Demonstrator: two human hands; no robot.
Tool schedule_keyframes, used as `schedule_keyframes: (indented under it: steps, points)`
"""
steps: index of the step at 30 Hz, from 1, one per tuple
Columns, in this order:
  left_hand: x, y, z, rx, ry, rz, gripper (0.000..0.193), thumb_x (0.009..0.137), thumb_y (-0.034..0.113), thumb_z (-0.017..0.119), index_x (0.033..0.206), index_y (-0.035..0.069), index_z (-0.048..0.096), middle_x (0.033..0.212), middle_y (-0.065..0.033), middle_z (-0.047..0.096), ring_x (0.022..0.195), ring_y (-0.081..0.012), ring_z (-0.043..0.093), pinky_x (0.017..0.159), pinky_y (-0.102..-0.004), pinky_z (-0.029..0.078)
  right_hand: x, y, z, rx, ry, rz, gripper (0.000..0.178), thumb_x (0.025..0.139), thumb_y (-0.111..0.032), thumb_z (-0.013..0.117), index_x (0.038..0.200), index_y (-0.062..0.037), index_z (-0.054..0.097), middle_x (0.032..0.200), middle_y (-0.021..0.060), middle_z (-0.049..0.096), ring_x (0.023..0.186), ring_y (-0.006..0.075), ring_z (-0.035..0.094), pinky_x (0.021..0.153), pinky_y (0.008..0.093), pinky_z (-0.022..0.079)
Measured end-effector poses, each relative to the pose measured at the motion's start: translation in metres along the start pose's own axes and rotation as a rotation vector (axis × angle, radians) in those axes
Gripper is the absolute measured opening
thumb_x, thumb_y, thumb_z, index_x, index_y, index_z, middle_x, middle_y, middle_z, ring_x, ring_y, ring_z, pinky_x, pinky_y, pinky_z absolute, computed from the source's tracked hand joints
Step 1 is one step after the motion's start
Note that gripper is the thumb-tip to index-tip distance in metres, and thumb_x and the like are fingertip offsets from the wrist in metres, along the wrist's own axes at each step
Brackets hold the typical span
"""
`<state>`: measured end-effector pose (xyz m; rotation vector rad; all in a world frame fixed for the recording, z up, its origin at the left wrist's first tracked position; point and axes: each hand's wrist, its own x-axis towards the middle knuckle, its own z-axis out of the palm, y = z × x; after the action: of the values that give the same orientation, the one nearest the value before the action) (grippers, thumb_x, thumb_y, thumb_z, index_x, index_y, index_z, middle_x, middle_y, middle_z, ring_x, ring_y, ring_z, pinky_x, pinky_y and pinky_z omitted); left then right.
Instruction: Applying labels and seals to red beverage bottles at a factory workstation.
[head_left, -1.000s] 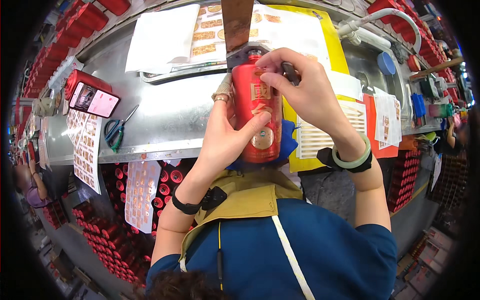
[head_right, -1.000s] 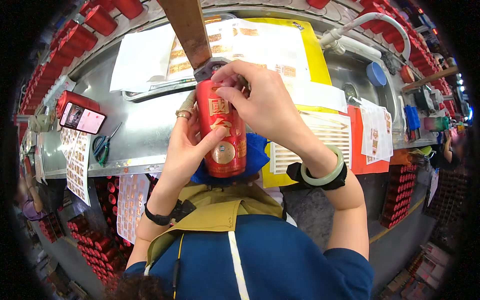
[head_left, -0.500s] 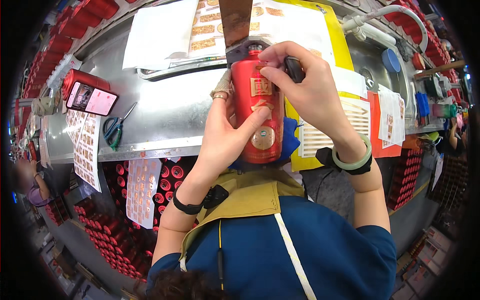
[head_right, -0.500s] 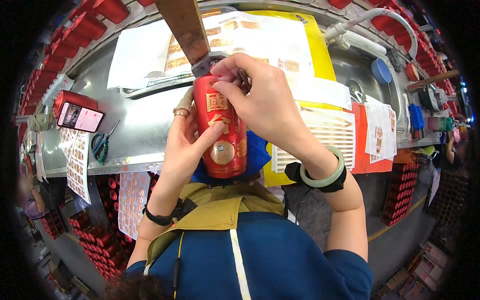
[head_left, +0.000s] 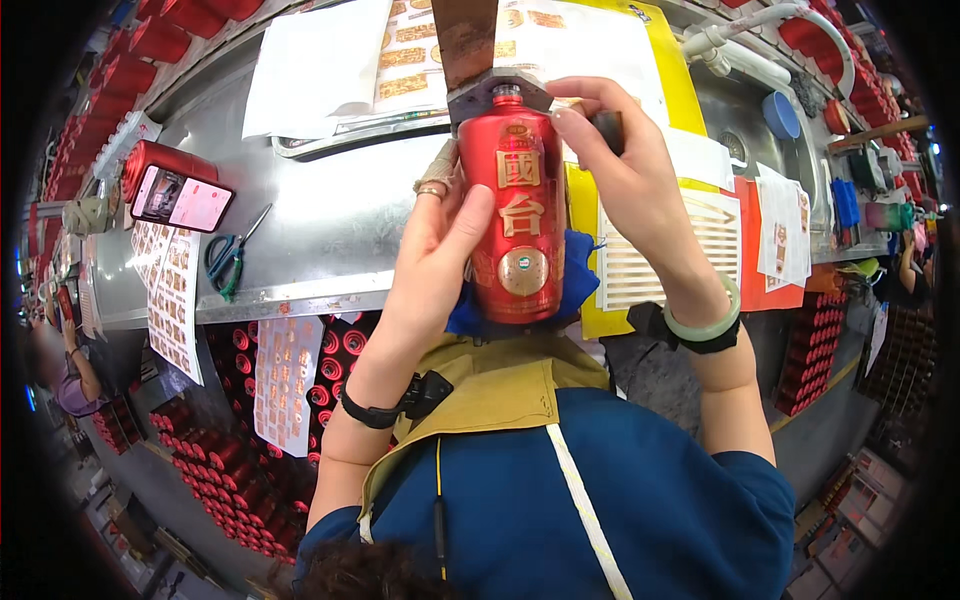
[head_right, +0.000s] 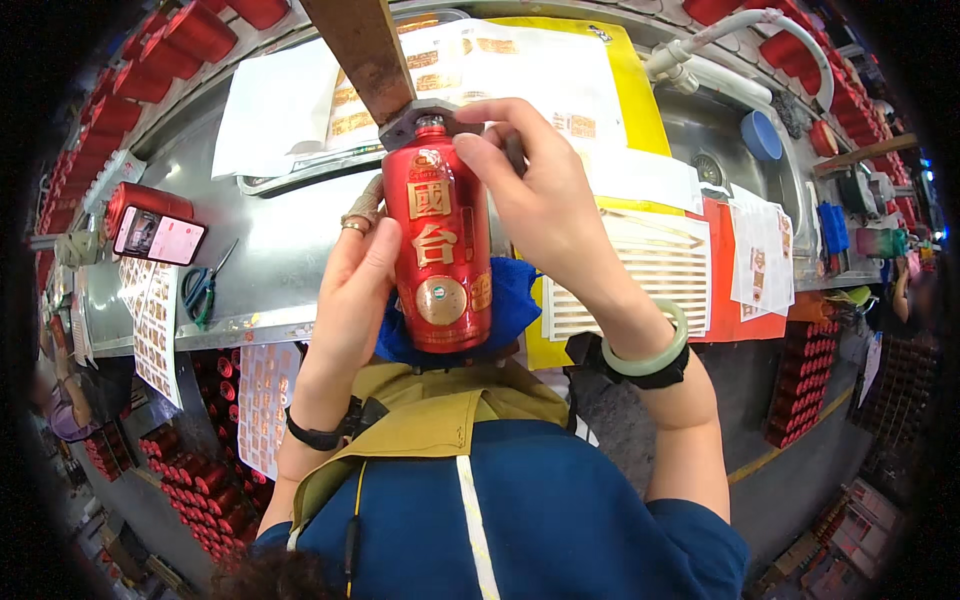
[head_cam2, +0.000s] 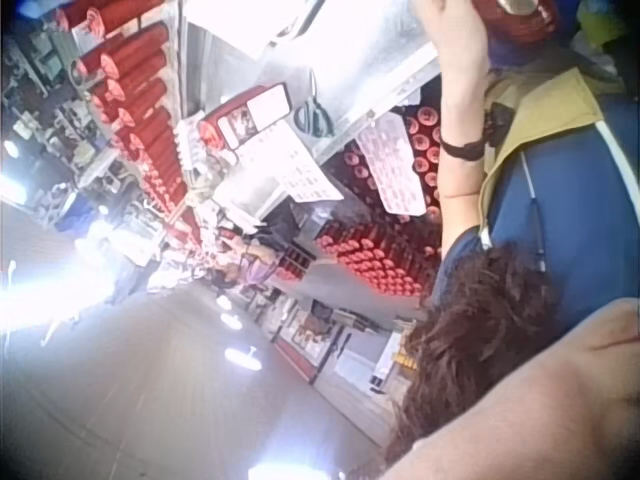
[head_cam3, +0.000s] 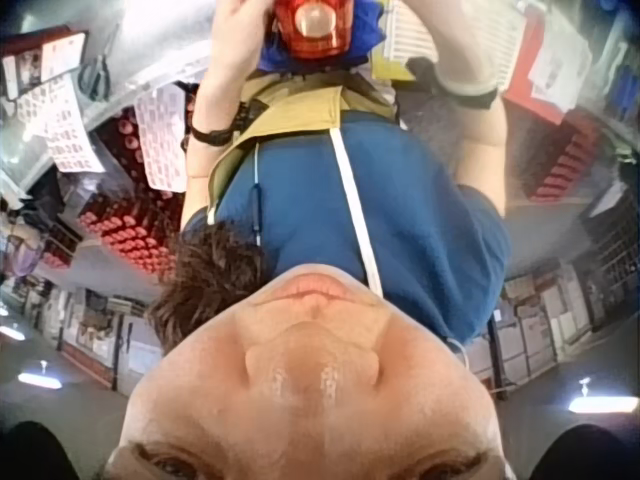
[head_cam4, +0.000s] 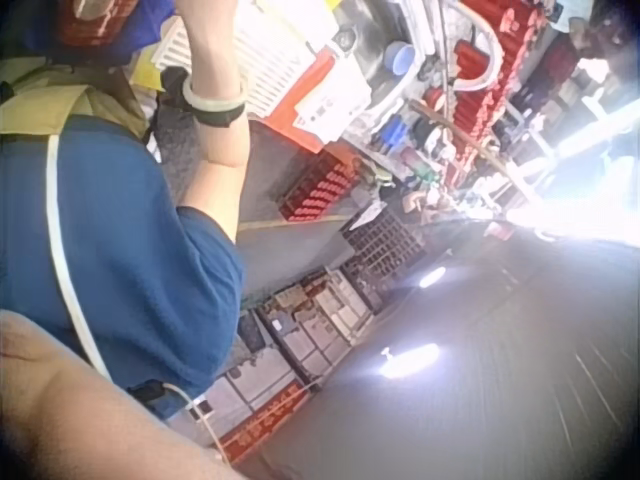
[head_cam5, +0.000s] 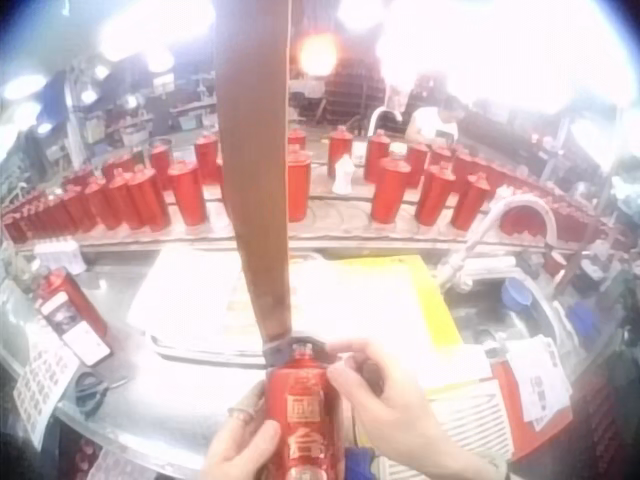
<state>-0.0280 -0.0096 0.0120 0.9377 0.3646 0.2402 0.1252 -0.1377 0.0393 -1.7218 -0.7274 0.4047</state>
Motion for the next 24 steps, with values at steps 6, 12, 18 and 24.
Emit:
schedule_keyframes:
  steps: [6, 12, 18, 24]
  points:
    - [-0.002, -0.002, -0.002, 0.114, -0.043, 0.031, 0.065, 0.107, 0.013, 0.057, 0.162, -0.001, 0.025, 0.155, -0.0172, 0.046, 0.14, -0.022, 0.05, 0.117, -0.0381, 0.041, -0.037, 0.006, 0.008, 0.329, -0.03, 0.305, 0.055, 0.101, -0.021, 0.072, 0.145, -0.0003, 0.048, 0.087, -0.0048, 0.048, 0.078, 0.0042, 0.045, 0.072, 0.0194, 0.04]
    - [-0.003, -0.003, 0.0, 0.219, -0.035, 0.063, 0.077, 0.1, 0.01, 0.069, 0.161, -0.002, 0.023, 0.155, -0.0171, 0.044, 0.142, -0.0221, 0.047, 0.118, -0.038, 0.039, -0.047, 0.015, 0.016, 0.406, -0.012, 0.282, 0.077, 0.092, -0.021, 0.083, 0.154, -0.003, 0.039, 0.092, -0.0046, 0.043, 0.082, 0.0048, 0.043, 0.076, 0.0191, 0.042]
    - [-0.003, -0.003, 0.0, 0.181, -0.007, 0.054, 0.072, 0.103, 0.009, 0.065, 0.161, -0.002, 0.023, 0.155, -0.0178, 0.043, 0.141, -0.0223, 0.048, 0.118, -0.0382, 0.04, -0.046, 0.012, 0.014, 0.446, -0.017, 0.348, 0.08, 0.09, -0.019, 0.084, 0.155, -0.0042, 0.039, 0.092, -0.0044, 0.043, 0.083, 0.0048, 0.045, 0.078, 0.0192, 0.044]
    - [-0.003, -0.002, -0.002, 0.163, -0.027, 0.031, 0.067, 0.105, 0.009, 0.06, 0.16, -0.003, 0.023, 0.155, -0.0181, 0.044, 0.141, -0.0221, 0.048, 0.117, -0.0375, 0.041, -0.048, 0.015, 0.016, 0.385, -0.018, 0.305, 0.081, 0.09, -0.017, 0.084, 0.156, -0.0041, 0.038, 0.094, -0.0033, 0.044, 0.083, 0.0051, 0.046, 0.077, 0.0196, 0.045]
